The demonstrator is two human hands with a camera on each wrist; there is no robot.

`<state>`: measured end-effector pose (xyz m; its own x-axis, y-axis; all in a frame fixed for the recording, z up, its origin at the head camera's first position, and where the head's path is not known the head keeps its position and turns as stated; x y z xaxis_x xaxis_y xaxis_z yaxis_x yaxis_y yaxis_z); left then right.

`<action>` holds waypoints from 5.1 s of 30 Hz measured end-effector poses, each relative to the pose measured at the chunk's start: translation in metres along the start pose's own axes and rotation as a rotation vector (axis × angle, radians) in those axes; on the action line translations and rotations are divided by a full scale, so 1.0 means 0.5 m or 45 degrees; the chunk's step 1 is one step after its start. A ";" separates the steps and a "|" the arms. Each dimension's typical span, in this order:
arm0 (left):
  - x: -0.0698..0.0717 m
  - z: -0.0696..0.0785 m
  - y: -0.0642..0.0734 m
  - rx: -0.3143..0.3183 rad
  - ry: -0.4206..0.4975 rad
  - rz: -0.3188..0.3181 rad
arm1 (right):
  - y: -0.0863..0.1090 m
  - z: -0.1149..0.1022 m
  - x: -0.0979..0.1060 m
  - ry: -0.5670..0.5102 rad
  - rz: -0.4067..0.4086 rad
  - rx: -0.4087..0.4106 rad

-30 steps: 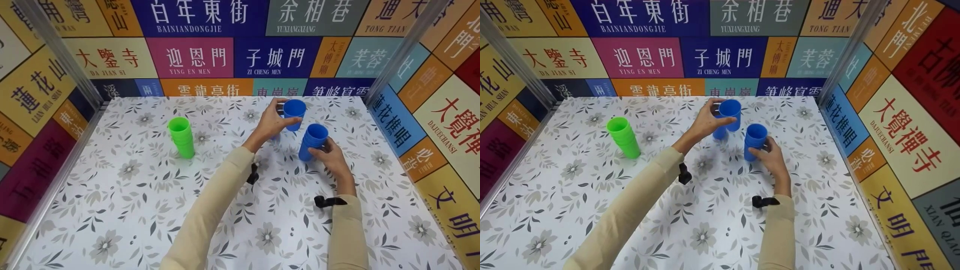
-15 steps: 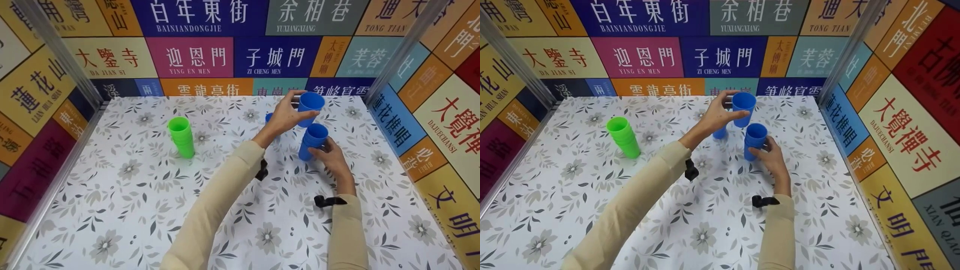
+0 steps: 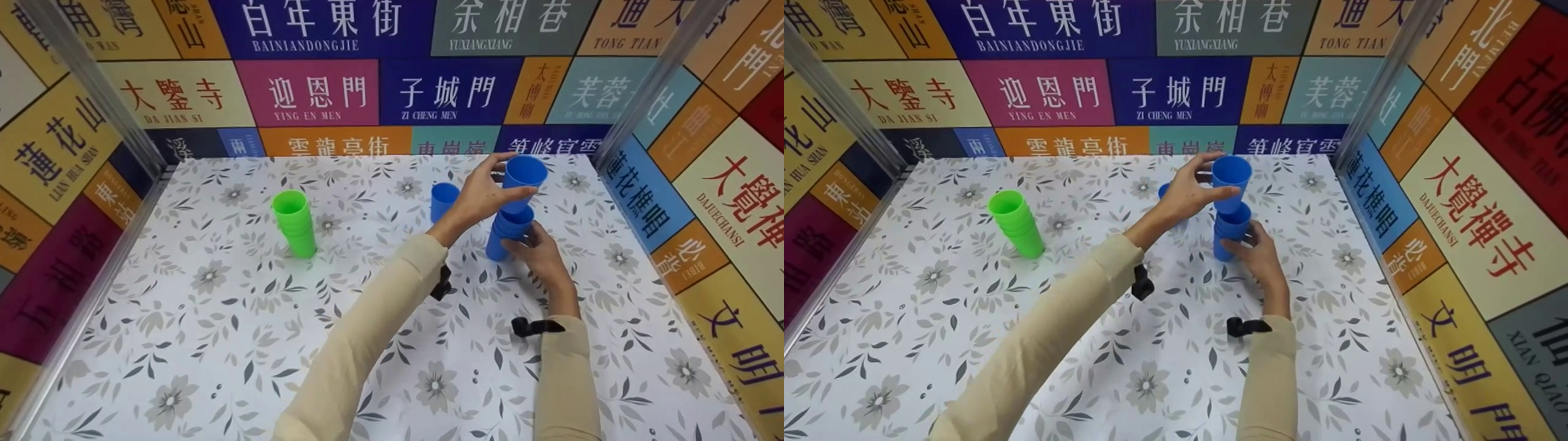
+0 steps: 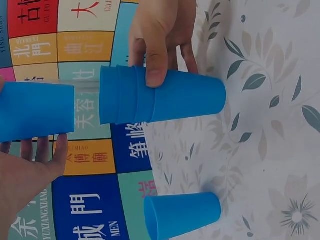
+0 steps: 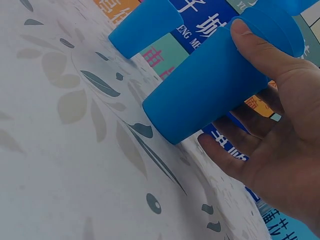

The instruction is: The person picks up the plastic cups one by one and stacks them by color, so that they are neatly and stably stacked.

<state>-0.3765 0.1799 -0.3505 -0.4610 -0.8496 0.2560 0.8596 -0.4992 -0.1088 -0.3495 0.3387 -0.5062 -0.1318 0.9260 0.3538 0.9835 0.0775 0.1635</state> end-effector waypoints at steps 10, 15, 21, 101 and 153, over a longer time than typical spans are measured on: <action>-0.027 -0.029 0.001 0.037 0.038 0.004 | -0.003 -0.002 -0.003 0.011 0.005 0.074; -0.032 -0.037 0.001 0.065 0.013 0.006 | -0.001 -0.002 -0.005 0.011 0.000 0.062; -0.029 -0.034 0.001 0.031 -0.042 -0.019 | 0.002 -0.005 -0.003 0.007 -0.002 0.050; 0.136 -0.319 0.008 0.325 0.113 0.384 | -0.002 -0.002 -0.006 -0.113 0.012 0.096; 0.162 -0.100 0.015 0.085 0.067 0.260 | -0.002 0.004 -0.002 -0.141 -0.012 0.081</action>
<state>-0.4183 0.0990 -0.3785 -0.2850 -0.9406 0.1844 0.9483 -0.3047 -0.0888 -0.3499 0.3383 -0.5084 -0.1303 0.9600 0.2479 0.9886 0.1067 0.1065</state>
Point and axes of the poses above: each hand's wrist, its own y-axis away from the middle knuckle, its own x-axis out of the back of the hand, z = x × y, the point moved 10 cm from there along -y, towards the middle knuckle, and after that the axes turned 7 degrees about -z, right-handed, at the moved point
